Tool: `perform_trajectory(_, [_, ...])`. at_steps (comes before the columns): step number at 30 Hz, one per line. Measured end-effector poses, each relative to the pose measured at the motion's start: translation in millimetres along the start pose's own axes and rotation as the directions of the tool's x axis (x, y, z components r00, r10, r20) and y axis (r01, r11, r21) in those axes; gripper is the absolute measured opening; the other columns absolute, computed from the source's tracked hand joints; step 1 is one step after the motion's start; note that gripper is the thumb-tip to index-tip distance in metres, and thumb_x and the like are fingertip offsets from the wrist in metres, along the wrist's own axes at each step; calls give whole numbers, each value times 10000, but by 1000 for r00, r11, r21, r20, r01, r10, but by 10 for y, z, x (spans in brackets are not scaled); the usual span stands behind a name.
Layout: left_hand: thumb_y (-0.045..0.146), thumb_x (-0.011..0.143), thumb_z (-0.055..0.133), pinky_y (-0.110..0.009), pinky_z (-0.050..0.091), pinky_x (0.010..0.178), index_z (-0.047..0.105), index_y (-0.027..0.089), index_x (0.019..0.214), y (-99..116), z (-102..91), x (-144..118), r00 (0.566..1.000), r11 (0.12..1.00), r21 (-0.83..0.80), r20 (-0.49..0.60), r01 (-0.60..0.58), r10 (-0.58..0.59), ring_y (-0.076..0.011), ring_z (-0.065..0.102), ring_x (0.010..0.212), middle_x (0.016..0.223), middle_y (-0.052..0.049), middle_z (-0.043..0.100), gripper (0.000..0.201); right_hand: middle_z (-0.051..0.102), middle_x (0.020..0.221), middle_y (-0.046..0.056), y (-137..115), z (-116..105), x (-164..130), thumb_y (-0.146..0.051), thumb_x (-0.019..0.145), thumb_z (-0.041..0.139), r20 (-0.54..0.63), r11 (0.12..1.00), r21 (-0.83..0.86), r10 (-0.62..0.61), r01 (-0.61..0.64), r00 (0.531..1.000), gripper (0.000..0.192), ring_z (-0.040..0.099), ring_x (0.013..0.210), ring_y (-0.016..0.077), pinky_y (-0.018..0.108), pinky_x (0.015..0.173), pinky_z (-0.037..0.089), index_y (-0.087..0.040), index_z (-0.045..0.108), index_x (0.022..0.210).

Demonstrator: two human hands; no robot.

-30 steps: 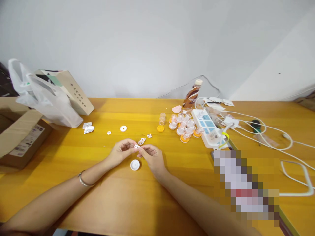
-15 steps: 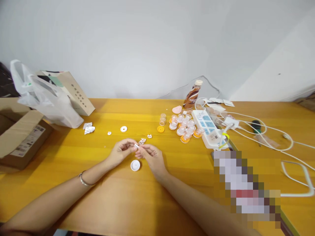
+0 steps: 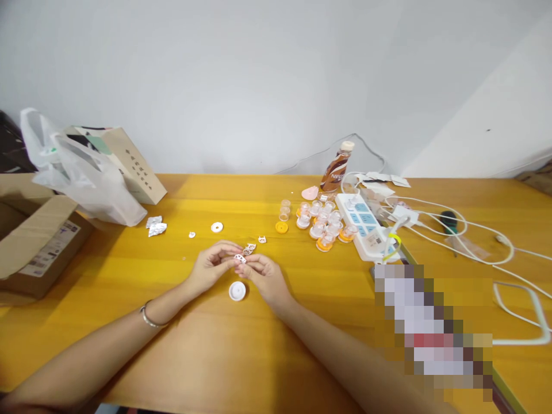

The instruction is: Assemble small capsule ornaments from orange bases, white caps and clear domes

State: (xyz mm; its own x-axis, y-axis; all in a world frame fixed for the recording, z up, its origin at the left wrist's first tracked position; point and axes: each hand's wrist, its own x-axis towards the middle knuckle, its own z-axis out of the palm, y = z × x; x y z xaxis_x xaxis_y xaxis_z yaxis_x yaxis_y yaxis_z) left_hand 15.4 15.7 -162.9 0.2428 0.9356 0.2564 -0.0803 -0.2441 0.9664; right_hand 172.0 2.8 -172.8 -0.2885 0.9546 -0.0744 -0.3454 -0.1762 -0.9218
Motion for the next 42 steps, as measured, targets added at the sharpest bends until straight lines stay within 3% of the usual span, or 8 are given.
perform_trajectory(5, [261,790,572,-298,451,847,627,163,896,54,-30,26,998,989,140,-41,-52,58,-165,574,913,940,-73,613,154,699,683,15,-24,-22,4,-307,641,719,-116,999,19,-41,43,992,197,653,639,156,326,686,516,-188,589,728])
perform_trajectory(10, [248,833,496,-298,433,814,634,174,943,3,-5,144,989,881,461,-35,-110,142,-174,566,883,925,-80,629,191,678,676,3,-57,-109,80,-343,656,704,-402,970,57,-195,237,895,201,624,648,138,300,692,498,-199,580,723])
perform_trajectory(15, [230,820,506,-327,410,860,609,185,1050,-109,30,219,971,721,651,189,-238,149,-198,545,943,1006,-99,616,256,662,652,3,-43,-140,116,-361,656,702,-389,972,41,-198,232,899,206,602,633,129,289,678,486,-193,593,705])
perform_trajectory(22, [227,834,482,-322,437,825,642,195,1002,-203,-46,181,959,670,687,229,-282,168,-193,560,924,986,-101,623,233,660,651,6,-37,-130,107,-375,648,702,-376,977,20,-191,214,907,223,598,621,134,300,672,487,-192,590,710])
perform_trajectory(28, [249,844,477,-287,456,762,662,195,986,-174,-48,150,970,767,594,172,-242,172,-169,580,836,898,-93,629,240,658,648,0,-42,-127,108,-378,647,699,-359,978,5,-192,208,913,223,592,608,130,299,670,485,-199,584,715])
perform_trajectory(33, [297,801,548,-276,453,745,665,171,949,-135,-89,159,997,905,420,53,-67,49,-165,585,802,868,-82,645,227,655,636,-3,-43,-128,107,-385,648,695,-345,979,-6,-194,205,918,224,585,591,126,294,656,480,-199,588,709])
perform_trajectory(38, [326,779,580,-221,432,635,628,155,977,-14,-142,168,994,992,79,-59,95,-90,-108,554,637,712,-25,621,266,662,639,-4,-36,-140,110,-374,653,696,-327,980,-12,-190,197,926,212,578,576,113,276,642,472,-194,599,712])
perform_trajectory(42, [309,728,640,-228,432,641,644,141,923,30,-152,164,981,970,-170,-55,174,-186,-103,554,644,742,-35,621,257,668,638,2,-33,-130,107,-375,651,696,-305,982,-17,-183,187,935,213,576,562,119,281,626,474,-193,605,713])
